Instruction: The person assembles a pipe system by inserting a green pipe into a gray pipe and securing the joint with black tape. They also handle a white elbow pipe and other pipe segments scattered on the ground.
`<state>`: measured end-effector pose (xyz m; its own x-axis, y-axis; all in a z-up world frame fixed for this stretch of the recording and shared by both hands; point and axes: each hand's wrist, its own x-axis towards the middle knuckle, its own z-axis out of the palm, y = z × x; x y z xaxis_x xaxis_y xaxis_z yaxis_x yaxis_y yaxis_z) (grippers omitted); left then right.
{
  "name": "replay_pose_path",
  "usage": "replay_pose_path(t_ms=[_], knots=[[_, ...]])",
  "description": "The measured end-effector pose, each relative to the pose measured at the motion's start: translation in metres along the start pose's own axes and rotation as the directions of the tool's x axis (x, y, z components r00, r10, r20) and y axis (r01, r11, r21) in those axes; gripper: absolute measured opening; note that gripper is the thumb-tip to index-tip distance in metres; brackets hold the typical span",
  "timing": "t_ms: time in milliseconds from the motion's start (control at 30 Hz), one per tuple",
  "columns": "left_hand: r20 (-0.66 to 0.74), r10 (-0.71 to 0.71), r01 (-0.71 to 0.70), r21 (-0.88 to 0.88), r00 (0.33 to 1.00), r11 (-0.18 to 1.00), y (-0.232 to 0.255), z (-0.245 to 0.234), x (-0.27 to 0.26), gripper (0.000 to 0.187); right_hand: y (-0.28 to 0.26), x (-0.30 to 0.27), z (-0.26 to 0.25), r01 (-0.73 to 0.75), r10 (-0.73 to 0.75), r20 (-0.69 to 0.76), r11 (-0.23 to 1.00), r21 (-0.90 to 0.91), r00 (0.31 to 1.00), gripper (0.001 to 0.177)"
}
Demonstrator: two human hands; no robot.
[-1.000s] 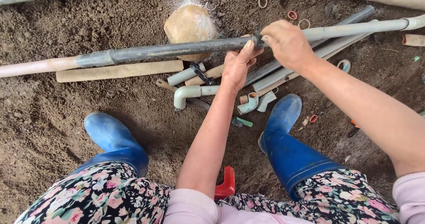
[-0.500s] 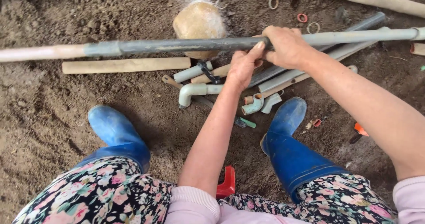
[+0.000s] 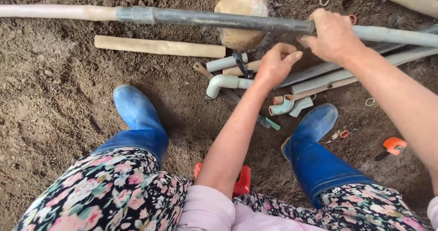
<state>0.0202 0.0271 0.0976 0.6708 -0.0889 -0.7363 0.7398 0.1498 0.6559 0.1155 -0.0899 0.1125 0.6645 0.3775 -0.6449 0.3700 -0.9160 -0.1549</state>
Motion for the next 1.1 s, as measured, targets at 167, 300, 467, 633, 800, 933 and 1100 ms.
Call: replay_pose_path(t_ms=[167,300,467,633,800,933,1100], knots=[[0.126,-0.075,0.017,0.409,0.989,0.912,0.017,-0.055,-0.019,0.025,0.002,-0.007,0.0,-0.029,0.028,0.053,1.0,0.011,0.998,0.03],[0.008,-0.155,0.124,0.554,0.988,0.823,0.024,-0.089,-0.041,0.024,0.009,-0.003,0.004,0.04,-0.042,-0.026,0.997,-0.059,0.999,0.033],[-0.289,-0.152,0.297,0.567,0.945,0.768,-0.023,-0.11,-0.026,0.037,0.013,-0.001,0.009,0.039,-0.044,-0.034,0.991,-0.127,0.998,0.04],[-0.392,-0.059,0.288,0.556,0.918,0.78,-0.035,-0.101,-0.018,0.032,0.029,0.004,0.011,-0.016,0.008,-0.04,0.977,-0.211,0.999,0.038],[-0.412,-0.043,0.297,0.576,0.91,0.762,-0.036,-0.088,-0.021,0.029,0.015,-0.007,-0.007,-0.067,0.066,-0.01,0.99,-0.125,0.998,0.059],[-0.401,0.063,0.218,0.618,0.914,0.755,-0.051,-0.082,-0.012,0.02,0.007,-0.01,-0.018,-0.073,0.079,0.031,0.986,-0.153,0.996,0.077],[-0.365,0.151,0.129,0.638,0.918,0.759,-0.061,-0.077,-0.005,0.009,-0.012,-0.023,-0.047,-0.089,0.11,0.073,0.963,-0.253,0.991,0.088]])
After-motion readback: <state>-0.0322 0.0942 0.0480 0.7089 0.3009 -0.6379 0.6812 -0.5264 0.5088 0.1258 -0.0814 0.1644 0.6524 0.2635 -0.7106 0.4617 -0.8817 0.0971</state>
